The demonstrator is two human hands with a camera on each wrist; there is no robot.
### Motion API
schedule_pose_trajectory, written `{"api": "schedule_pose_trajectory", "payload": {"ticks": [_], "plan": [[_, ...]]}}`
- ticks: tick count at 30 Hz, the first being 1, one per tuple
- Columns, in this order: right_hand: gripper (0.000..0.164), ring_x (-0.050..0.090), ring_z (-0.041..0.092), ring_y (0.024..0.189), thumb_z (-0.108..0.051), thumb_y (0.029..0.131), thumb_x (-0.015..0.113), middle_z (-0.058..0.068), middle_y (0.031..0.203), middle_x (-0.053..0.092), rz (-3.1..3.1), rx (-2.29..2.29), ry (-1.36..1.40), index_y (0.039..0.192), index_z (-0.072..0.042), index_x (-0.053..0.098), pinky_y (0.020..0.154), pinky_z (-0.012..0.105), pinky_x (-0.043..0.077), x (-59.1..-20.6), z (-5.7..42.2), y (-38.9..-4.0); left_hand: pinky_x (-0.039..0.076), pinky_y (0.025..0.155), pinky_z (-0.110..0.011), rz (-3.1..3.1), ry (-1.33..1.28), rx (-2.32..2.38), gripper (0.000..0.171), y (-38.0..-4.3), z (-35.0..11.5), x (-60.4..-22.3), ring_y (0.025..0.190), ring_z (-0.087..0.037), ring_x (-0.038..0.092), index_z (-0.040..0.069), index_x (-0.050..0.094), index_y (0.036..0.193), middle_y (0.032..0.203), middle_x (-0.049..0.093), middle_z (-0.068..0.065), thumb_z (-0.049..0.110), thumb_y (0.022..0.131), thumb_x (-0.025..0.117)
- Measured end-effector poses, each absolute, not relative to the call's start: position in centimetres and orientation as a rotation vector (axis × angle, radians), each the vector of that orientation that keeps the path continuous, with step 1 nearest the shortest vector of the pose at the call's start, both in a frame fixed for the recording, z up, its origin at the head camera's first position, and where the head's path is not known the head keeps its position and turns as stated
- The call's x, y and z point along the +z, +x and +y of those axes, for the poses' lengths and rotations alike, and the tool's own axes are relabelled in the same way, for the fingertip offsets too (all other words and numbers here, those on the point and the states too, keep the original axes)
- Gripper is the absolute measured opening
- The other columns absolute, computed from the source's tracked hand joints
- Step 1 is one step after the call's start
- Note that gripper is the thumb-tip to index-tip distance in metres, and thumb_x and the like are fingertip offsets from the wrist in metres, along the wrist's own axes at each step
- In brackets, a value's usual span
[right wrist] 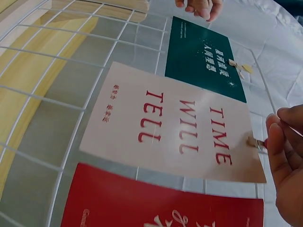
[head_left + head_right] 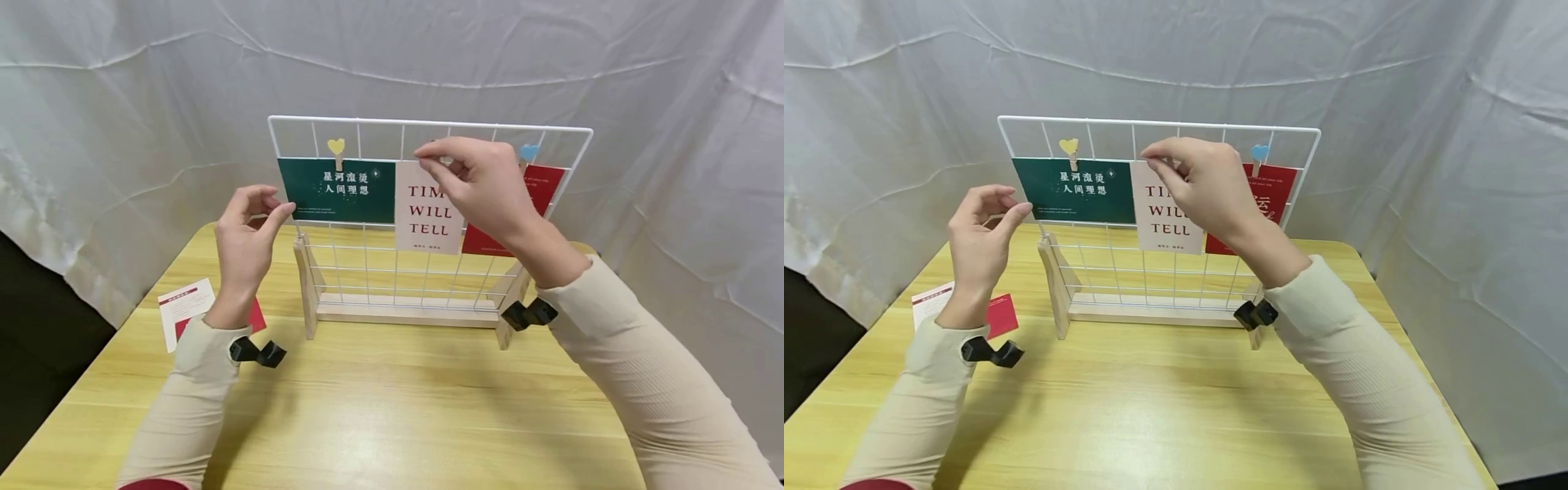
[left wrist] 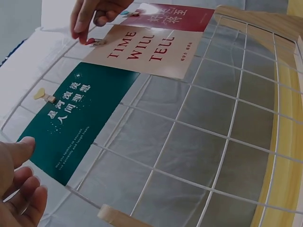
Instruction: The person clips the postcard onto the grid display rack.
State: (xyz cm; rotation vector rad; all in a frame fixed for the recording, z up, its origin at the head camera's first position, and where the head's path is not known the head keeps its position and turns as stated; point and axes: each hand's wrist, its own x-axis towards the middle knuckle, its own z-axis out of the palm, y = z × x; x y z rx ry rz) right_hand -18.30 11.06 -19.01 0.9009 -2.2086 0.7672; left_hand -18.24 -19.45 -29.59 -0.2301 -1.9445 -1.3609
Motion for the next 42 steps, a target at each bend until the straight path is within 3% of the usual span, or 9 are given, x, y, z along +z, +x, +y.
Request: {"api": "schedule_pose_trajectory", "payload": {"ticks": [6,14,27,42], "plan": [[0.019,0.06,0.008,0.064,-0.013,0.093,0.068,0.003,0.087,0.072,-2.244,0.816,0.895,0.11,-0.008,0.074,0.059,0.018,0.047,-19.4,12.5,-17.9,0.048,0.081,-0.021,-2.014,-0.254,-1.388,0.034,-17.5,-20.0,-29.4,0.094,-0.01,0.058,0.009,0.062,0.123,0.1,0.06,0.003,0.02,0.092,0.07],[0.022,0.053,0.008,0.058,-0.013,0.092,0.07,0.002,0.082,0.071,-2.245,0.826,0.878,0.113,-0.009,0.074,0.052,0.018,0.04,-20.4,14.6,-17.1,0.047,0.085,-0.02,-2.115,-0.296,-1.368,0.034,-16.1,-21.1,-29.6,0.102,-0.011,0.057,0.009,0.062,0.124,0.106,0.06,0.001,0.025,0.094,0.067],[0.023,0.058,0.006,0.062,-0.007,0.087,0.075,0.002,0.09,0.074,-2.241,0.833,0.777,0.109,-0.009,0.075,0.055,0.013,0.042,-22.6,18.4,-15.5,0.045,0.083,-0.012,-2.281,-0.313,-1.221,0.03,-14.5,-23.3,-30.2,0.098,-0.007,0.057,0.008,0.065,0.12,0.107,0.061,-0.002,0.022,0.094,0.067],[0.019,0.065,0.013,0.069,-0.01,0.091,0.071,0.004,0.092,0.074,-2.288,0.881,0.621,0.109,-0.009,0.074,0.062,0.01,0.048,-26.8,22.9,-14.7,0.042,0.085,-0.008,-2.485,-0.306,-1.105,0.035,-13.6,-25.7,-32.2,0.101,-0.016,0.055,0.007,0.062,0.124,0.112,0.062,-0.008,0.026,0.095,0.066]]}}
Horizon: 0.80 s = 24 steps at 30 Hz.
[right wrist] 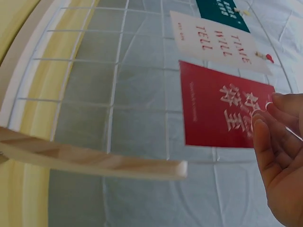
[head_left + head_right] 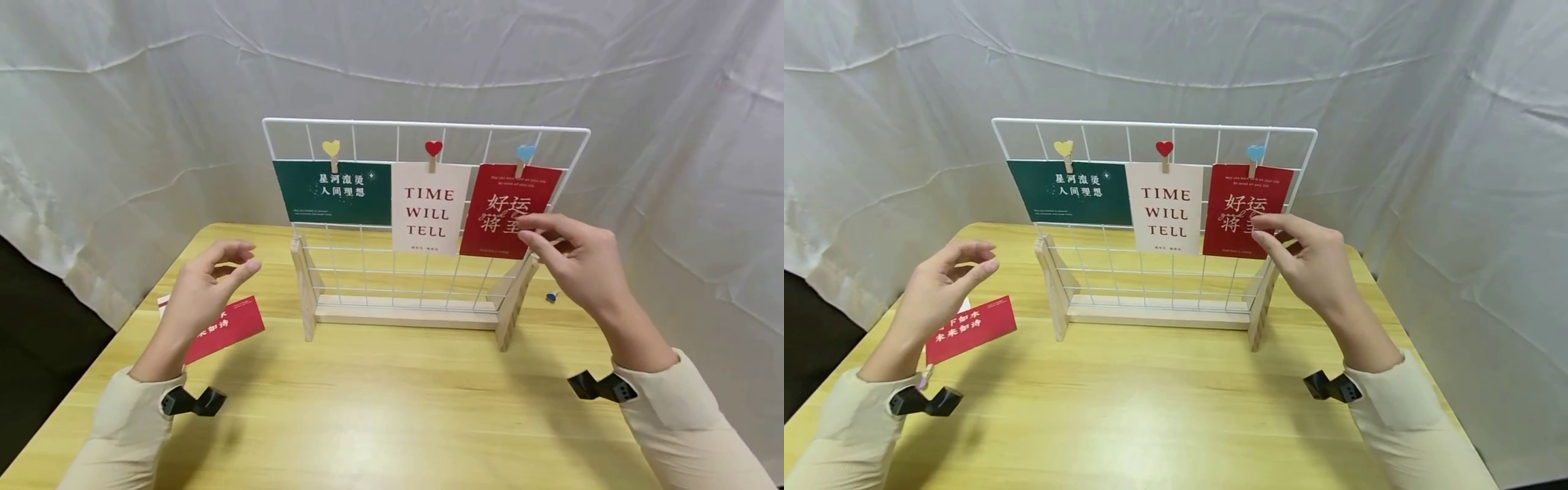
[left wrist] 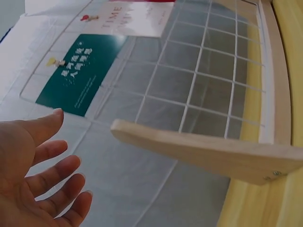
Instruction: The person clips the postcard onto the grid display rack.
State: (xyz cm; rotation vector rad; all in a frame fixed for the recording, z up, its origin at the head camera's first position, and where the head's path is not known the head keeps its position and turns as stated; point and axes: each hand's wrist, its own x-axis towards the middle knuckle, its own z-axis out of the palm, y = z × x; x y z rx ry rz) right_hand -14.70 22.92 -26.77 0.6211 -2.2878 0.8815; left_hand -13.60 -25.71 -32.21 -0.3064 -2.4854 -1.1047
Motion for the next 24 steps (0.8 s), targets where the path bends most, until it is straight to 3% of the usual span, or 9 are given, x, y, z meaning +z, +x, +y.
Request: {"api": "schedule_pose_trajectory", "payload": {"ticks": [5,13,24], "plan": [[0.02,0.063,0.005,0.072,-0.011,0.091,0.071,0.002,0.096,0.073,-2.29,0.894,0.565,0.11,-0.01,0.074,0.065,0.009,0.048,-27.9,24.2,-14.5,0.04,0.085,-0.008,-2.534,-0.284,-1.077,0.037,-13.2,-26.8,-32.9,0.103,-0.021,0.056,0.009,0.061,0.126,0.116,0.061,-0.009,0.028,0.095,0.066],[0.019,0.059,0.001,0.075,-0.009,0.091,0.071,-0.025,0.096,0.064,-2.287,0.941,0.492,0.109,-0.01,0.075,0.068,0.007,0.046,-29.7,26.5,-14.3,0.038,0.082,-0.005,-2.603,-0.266,-1.036,0.04,-12.8,-28.4,-34.1,0.105,-0.029,0.057,0.006,0.059,0.127,0.119,0.061,-0.014,0.028,0.095,0.067],[0.022,0.059,-0.001,0.084,-0.013,0.091,0.071,-0.022,0.102,0.065,-2.319,1.035,0.321,0.113,-0.009,0.073,0.069,0.005,0.045,-32.6,29.4,-14.8,0.037,0.08,-0.004,-2.646,-0.265,-1.004,0.042,-12.1,-30.7,-35.8,0.106,-0.035,0.058,0.002,0.056,0.13,0.118,0.061,-0.02,0.024,0.095,0.066]]}}
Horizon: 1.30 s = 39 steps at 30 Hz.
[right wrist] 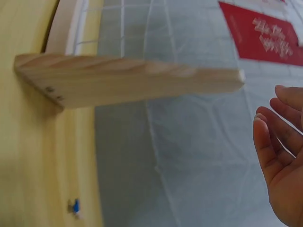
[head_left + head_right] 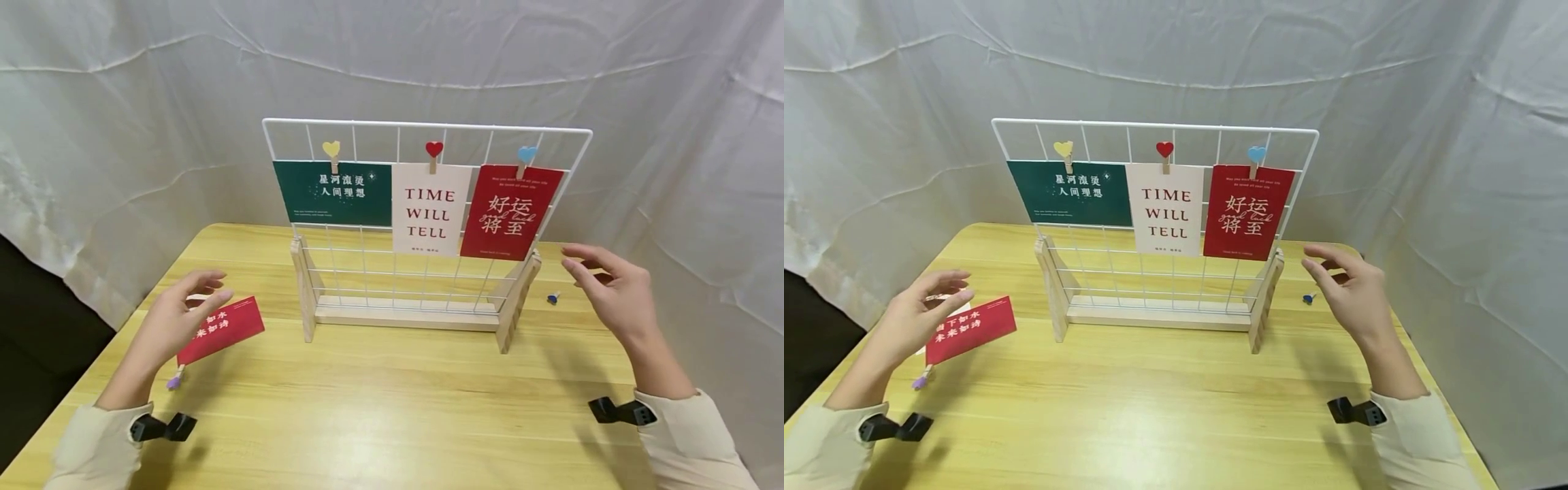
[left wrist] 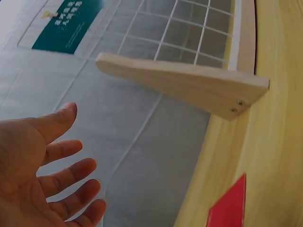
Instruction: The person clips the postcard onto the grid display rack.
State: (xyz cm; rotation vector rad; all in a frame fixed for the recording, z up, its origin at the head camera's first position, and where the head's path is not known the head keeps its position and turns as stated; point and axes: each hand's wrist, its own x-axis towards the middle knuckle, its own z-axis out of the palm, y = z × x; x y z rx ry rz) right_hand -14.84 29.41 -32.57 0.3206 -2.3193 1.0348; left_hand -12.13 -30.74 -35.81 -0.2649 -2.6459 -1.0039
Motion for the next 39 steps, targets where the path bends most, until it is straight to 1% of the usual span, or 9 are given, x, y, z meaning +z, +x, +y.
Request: {"api": "schedule_pose_trajectory", "payload": {"ticks": [2,3,6,9,16,24,31,33,39], "plan": [[0.023,0.058,-0.003,0.085,-0.016,0.092,0.07,-0.021,0.104,0.065,-2.344,1.022,0.274,0.114,-0.009,0.073,0.07,0.004,0.045,-33.2,30.1,-15.1,0.037,0.08,-0.004,-2.668,-0.256,-1.003,0.045,-12.1,-31.2,-36.1,0.106,-0.037,0.058,0.002,0.055,0.132,0.118,0.061,-0.021,0.026,0.096,0.066],[0.024,0.058,-0.004,0.085,-0.018,0.092,0.07,-0.018,0.105,0.066,-2.36,1.009,0.252,0.114,-0.009,0.073,0.07,0.004,0.044,-33.6,30.4,-15.2,0.042,0.083,-0.009,-2.68,-0.255,-1.004,0.046,-12.2,-31.4,-36.3,0.106,-0.038,0.058,0.001,0.054,0.132,0.119,0.06,-0.022,0.026,0.096,0.066],[0.027,0.055,-0.007,0.085,-0.024,0.093,0.069,-0.003,0.108,0.069,-2.415,0.961,0.207,0.116,-0.009,0.072,0.071,0.002,0.043,-34.7,31.2,-15.7,0.051,0.09,-0.035,-2.714,-0.253,-0.992,0.05,-12.3,-31.9,-36.8,0.106,-0.042,0.057,0.0,0.051,0.134,0.121,0.058,-0.024,0.028,0.096,0.066],[0.031,0.051,-0.011,0.084,-0.028,0.094,0.068,0.01,0.111,0.068,-2.474,0.916,0.187,0.119,-0.01,0.07,0.07,0.001,0.041,-35.8,31.9,-16.1,0.045,0.088,-0.06,-2.74,-0.258,-0.973,0.052,-12.4,-32.4,-37.4,0.107,-0.046,0.056,-0.001,0.05,0.135,0.123,0.056,-0.027,0.029,0.095,0.066],[0.035,0.05,-0.015,0.085,-0.028,0.095,0.067,0.015,0.117,0.066,-2.516,0.93,0.208,0.122,-0.006,0.068,0.072,0.001,0.04,-37.9,32.8,-17.2,0.044,0.089,-0.062,-2.77,-0.253,-0.972,0.053,-12.4,-33.8,-38.6,0.107,-0.047,0.055,-0.005,0.049,0.133,0.12,0.056,-0.031,0.023,0.093,0.069],[0.039,0.048,-0.017,0.087,-0.031,0.096,0.065,0.016,0.122,0.064,-2.569,0.945,0.184,0.125,-0.005,0.065,0.074,0.0,0.038,-39.6,33.9,-18.1,0.043,0.091,-0.065,-2.896,-0.159,-0.966,0.065,-12.7,-35.2,-39.8,0.111,-0.053,0.051,-0.007,0.043,0.138,0.129,0.05,-0.031,0.03,0.092,0.07],[0.038,0.049,-0.013,0.088,-0.025,0.096,0.065,0.02,0.123,0.063,-2.581,0.981,0.213,0.125,-0.002,0.064,0.074,0.001,0.04,-41.1,35.0,-19.0,0.043,0.091,-0.064,-2.951,-0.148,-0.946,0.066,-13.4,-36.2,-40.6,0.113,-0.051,0.049,-0.005,0.046,0.136,0.132,0.048,-0.031,0.034,0.09,0.072],[0.038,0.052,-0.007,0.09,-0.024,0.096,0.065,0.021,0.124,0.062,-2.59,0.994,0.221,0.126,-0.001,0.063,0.075,0.002,0.04,-41.5,35.4,-19.3,0.042,0.091,-0.064,-2.95,-0.157,-0.943,0.065,-13.5,-36.5,-40.8,0.112,-0.05,0.049,-0.005,0.048,0.135,0.132,0.049,-0.031,0.034,0.089,0.073],[0.041,0.056,0.027,0.103,-0.021,0.096,0.066,0.025,0.128,0.058,-2.656,1.027,0.197,0.129,0.001,0.06,0.076,0.002,0.039,-42.6,36.5,-19.7,0.045,0.088,-0.06,-2.959,-0.192,-0.963,0.064,-13.8,-37.4,-41.5,0.109,-0.049,0.051,-0.004,0.049,0.134,0.133,0.047,-0.031,0.033,0.088,0.074]]}}
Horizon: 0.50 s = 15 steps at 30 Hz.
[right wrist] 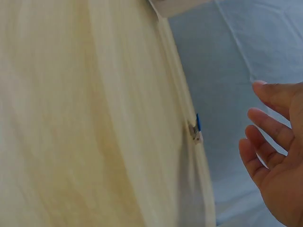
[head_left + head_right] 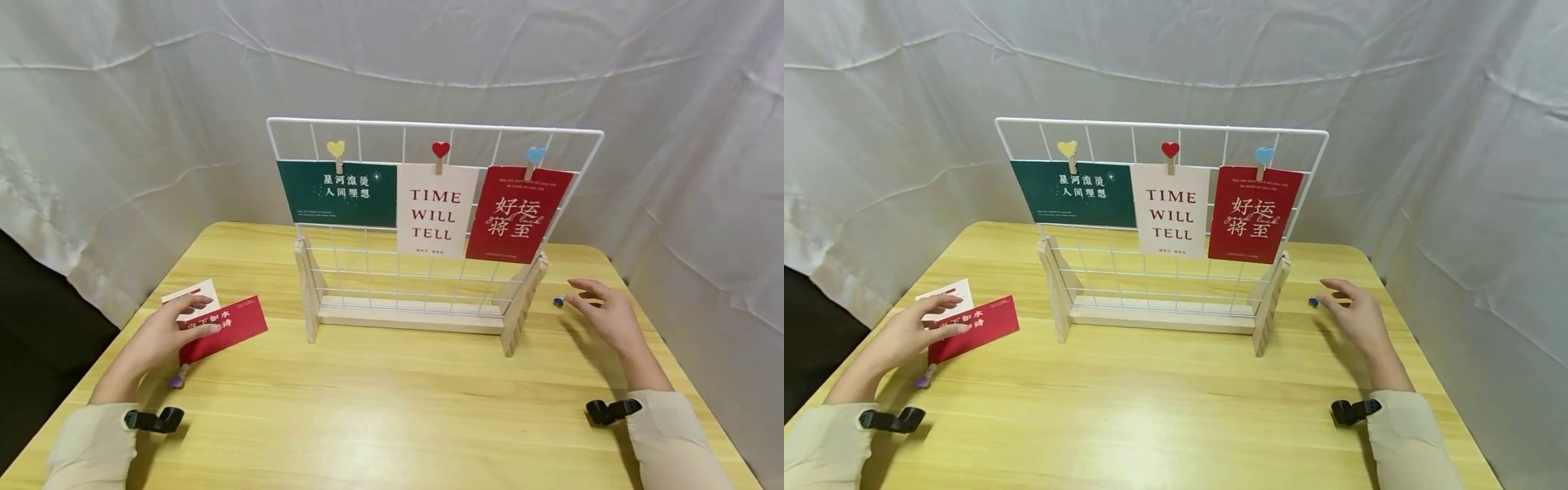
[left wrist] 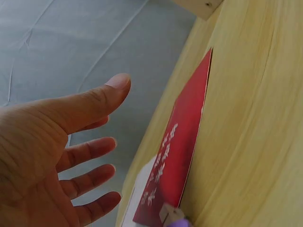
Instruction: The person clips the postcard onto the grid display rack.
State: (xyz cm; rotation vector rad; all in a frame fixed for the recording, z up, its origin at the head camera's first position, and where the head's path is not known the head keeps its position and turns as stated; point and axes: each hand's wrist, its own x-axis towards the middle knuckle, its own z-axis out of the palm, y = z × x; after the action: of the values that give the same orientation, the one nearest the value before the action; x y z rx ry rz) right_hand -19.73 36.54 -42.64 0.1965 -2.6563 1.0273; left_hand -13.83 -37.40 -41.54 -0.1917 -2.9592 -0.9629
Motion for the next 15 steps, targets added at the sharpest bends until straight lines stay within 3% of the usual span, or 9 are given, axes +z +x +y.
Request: {"api": "schedule_pose_trajectory", "payload": {"ticks": [6,10,13,15], "plan": [[0.047,0.051,0.039,0.112,-0.024,0.097,0.064,0.026,0.136,0.051,-2.709,1.094,0.2,0.134,0.002,0.055,0.078,0.006,0.039,-43.1,37.3,-20.1,0.045,0.088,-0.062,-2.994,-0.207,-0.964,0.065,-14.4,-38.3,-42.1,0.11,-0.051,0.049,-0.004,0.047,0.135,0.13,0.048,-0.032,0.034,0.088,0.073],[0.055,0.047,0.045,0.12,-0.031,0.097,0.062,0.026,0.142,0.045,-2.755,1.147,0.157,0.14,0.0,0.049,0.093,0.038,0.046,-43.4,37.6,-20.4,0.042,0.09,-0.063,-3.013,-0.225,-0.949,0.066,-14.7,-38.6,-42.6,0.112,-0.052,0.048,-0.004,0.049,0.134,0.129,0.049,-0.032,0.034,0.087,0.075],[0.06,0.04,0.049,0.125,-0.036,0.097,0.061,0.028,0.145,0.039,-2.774,1.236,0.108,0.144,-0.001,0.045,0.095,0.064,0.036,-43.8,37.9,-20.6,0.039,0.092,-0.063,-3.026,-0.235,-0.931,0.067,-14.9,-38.5,-42.9,0.114,-0.051,0.048,-0.006,0.05,0.133,0.13,0.05,-0.032,0.035,0.086,0.076],[0.062,0.036,0.05,0.127,-0.037,0.097,0.061,0.029,0.147,0.036,-2.779,1.277,0.086,0.145,-0.002,0.042,0.097,0.069,0.031,-44.1,38.1,-20.8,0.038,0.093,-0.064,-3.034,-0.23,-0.916,0.07,-15.0,-38.5,-43.1,0.114,-0.051,0.047,-0.007,0.05,0.132,0.13,0.05,-0.033,0.036,0.084,0.077]]}}
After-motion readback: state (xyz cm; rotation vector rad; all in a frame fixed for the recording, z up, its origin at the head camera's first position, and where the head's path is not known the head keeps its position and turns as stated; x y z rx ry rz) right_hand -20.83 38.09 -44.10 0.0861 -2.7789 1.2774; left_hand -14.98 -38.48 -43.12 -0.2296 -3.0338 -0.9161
